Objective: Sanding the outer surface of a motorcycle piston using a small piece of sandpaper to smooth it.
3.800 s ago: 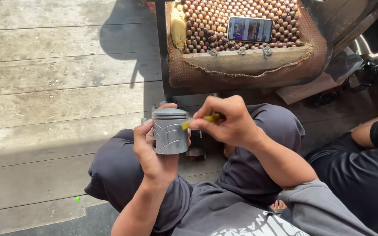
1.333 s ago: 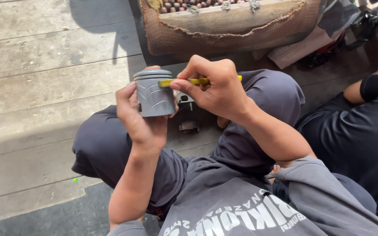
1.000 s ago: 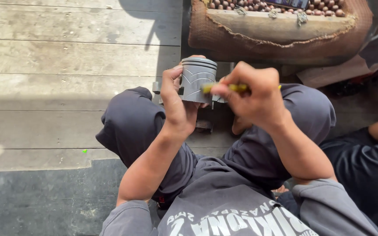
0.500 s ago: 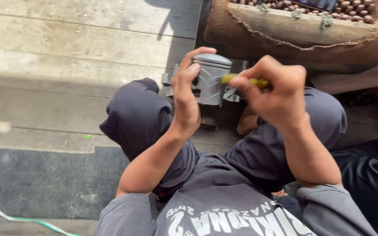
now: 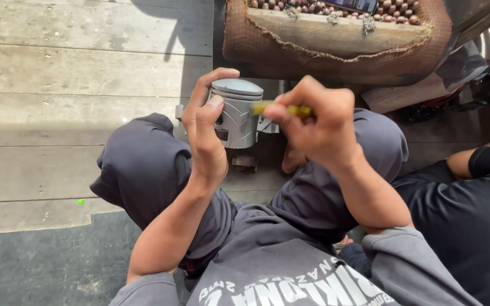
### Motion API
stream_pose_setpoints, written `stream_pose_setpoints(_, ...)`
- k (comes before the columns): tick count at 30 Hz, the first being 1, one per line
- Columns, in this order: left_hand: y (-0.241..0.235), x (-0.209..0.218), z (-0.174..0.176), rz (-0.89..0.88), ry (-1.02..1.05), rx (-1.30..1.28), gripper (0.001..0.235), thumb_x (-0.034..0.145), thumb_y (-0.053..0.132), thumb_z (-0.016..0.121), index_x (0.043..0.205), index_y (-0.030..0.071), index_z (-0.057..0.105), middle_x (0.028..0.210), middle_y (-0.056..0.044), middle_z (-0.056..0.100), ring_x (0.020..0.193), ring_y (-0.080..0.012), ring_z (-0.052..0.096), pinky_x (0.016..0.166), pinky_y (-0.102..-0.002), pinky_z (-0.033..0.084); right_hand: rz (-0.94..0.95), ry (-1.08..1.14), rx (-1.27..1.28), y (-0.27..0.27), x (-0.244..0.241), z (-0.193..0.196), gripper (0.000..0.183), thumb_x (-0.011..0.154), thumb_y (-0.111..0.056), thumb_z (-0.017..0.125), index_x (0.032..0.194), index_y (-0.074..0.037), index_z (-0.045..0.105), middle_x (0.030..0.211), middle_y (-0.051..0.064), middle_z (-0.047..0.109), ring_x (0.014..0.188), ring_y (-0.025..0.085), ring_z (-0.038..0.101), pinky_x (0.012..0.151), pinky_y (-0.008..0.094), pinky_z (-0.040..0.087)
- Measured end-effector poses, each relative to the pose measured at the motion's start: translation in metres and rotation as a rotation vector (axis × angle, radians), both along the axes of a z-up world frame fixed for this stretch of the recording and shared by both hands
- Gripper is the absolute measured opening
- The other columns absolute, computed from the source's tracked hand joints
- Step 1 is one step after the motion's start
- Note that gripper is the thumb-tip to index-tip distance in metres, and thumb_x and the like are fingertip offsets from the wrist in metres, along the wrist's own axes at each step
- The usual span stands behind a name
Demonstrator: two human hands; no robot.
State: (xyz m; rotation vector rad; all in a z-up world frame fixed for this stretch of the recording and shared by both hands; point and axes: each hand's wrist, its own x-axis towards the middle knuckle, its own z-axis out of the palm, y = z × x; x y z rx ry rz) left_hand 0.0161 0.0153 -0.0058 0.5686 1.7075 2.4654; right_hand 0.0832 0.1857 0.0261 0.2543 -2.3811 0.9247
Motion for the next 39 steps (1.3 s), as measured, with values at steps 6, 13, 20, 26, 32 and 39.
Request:
stream_pose_setpoints(6, -0.001, -0.002, -0.001, 0.012, 0.014, -0.016, 0.04, 0.096, 0.033, 0.046, 0.122, 0.011, 0.067, 0.114, -0.008, 0.064, 0.104, -0.0142, 0.055, 0.102, -0.032, 0.048, 0.029, -0.014, -0.023, 0.004, -0.004, 0.002, 0.019, 0.096, -0.02, 0.083, 0.09, -0.006, 0.073, 0.064, 0.007, 0.067, 0.042, 0.019, 0.054, 0.048, 0.029, 0.044)
stream_pose_setpoints(13, -0.004, -0.001, 0.003, -0.001, 0.015, -0.038, 0.04, 0.096, 0.033, 0.046, 0.122, 0.011, 0.067, 0.114, -0.009, 0.065, 0.104, -0.0163, 0.056, 0.102, -0.034, 0.049, 0.153, -0.075, -0.084, -0.012, 0.004, 0.004, 0.02, 0.085, -0.019, 0.086, 0.083, -0.008, 0.07, 0.07, 0.008, 0.074, 0.045, 0.028, 0.06, 0.047, 0.033, 0.048)
stream_pose_setpoints(20, -0.004, -0.001, 0.008, -0.029, -0.018, -0.022, 0.043, 0.095, 0.035, 0.046, 0.122, 0.009, 0.066, 0.111, -0.008, 0.063, 0.101, -0.014, 0.053, 0.101, -0.032, 0.049, 0.115, -0.036, -0.102, -0.016, 0.002, 0.014, 0.019, 0.087, -0.02, 0.085, 0.082, -0.008, 0.07, 0.062, 0.005, 0.07, 0.043, 0.021, 0.061, 0.047, 0.028, 0.048)
stream_pose_setpoints(26, -0.002, 0.0, 0.009, -0.016, 0.007, -0.047, 0.043, 0.095, 0.036, 0.046, 0.122, 0.009, 0.066, 0.112, -0.008, 0.063, 0.101, -0.0137, 0.053, 0.101, -0.031, 0.048, 0.108, -0.038, -0.081, -0.008, 0.003, 0.009, 0.019, 0.091, -0.02, 0.083, 0.084, -0.007, 0.071, 0.066, 0.003, 0.07, 0.042, 0.017, 0.055, 0.048, 0.027, 0.046)
stream_pose_setpoints(32, -0.002, 0.002, 0.005, -0.046, -0.003, -0.033, 0.041, 0.097, 0.035, 0.047, 0.124, 0.011, 0.065, 0.108, -0.008, 0.062, 0.096, -0.0137, 0.054, 0.096, -0.032, 0.051, 0.102, -0.046, -0.097, 0.017, 0.0, 0.004, 0.02, 0.092, -0.017, 0.085, 0.084, -0.005, 0.071, 0.053, -0.002, 0.06, 0.039, 0.008, 0.051, 0.048, 0.022, 0.043)
stream_pose_setpoints(39, -0.005, -0.002, 0.006, -0.055, 0.003, -0.018, 0.042, 0.097, 0.036, 0.047, 0.126, 0.011, 0.065, 0.103, -0.007, 0.062, 0.094, -0.0139, 0.056, 0.093, -0.032, 0.054, 0.219, -0.025, -0.104, -0.009, -0.001, 0.013, 0.025, 0.087, -0.021, 0.085, 0.073, -0.009, 0.068, 0.05, -0.006, 0.06, 0.037, 0.009, 0.056, 0.047, 0.023, 0.047)
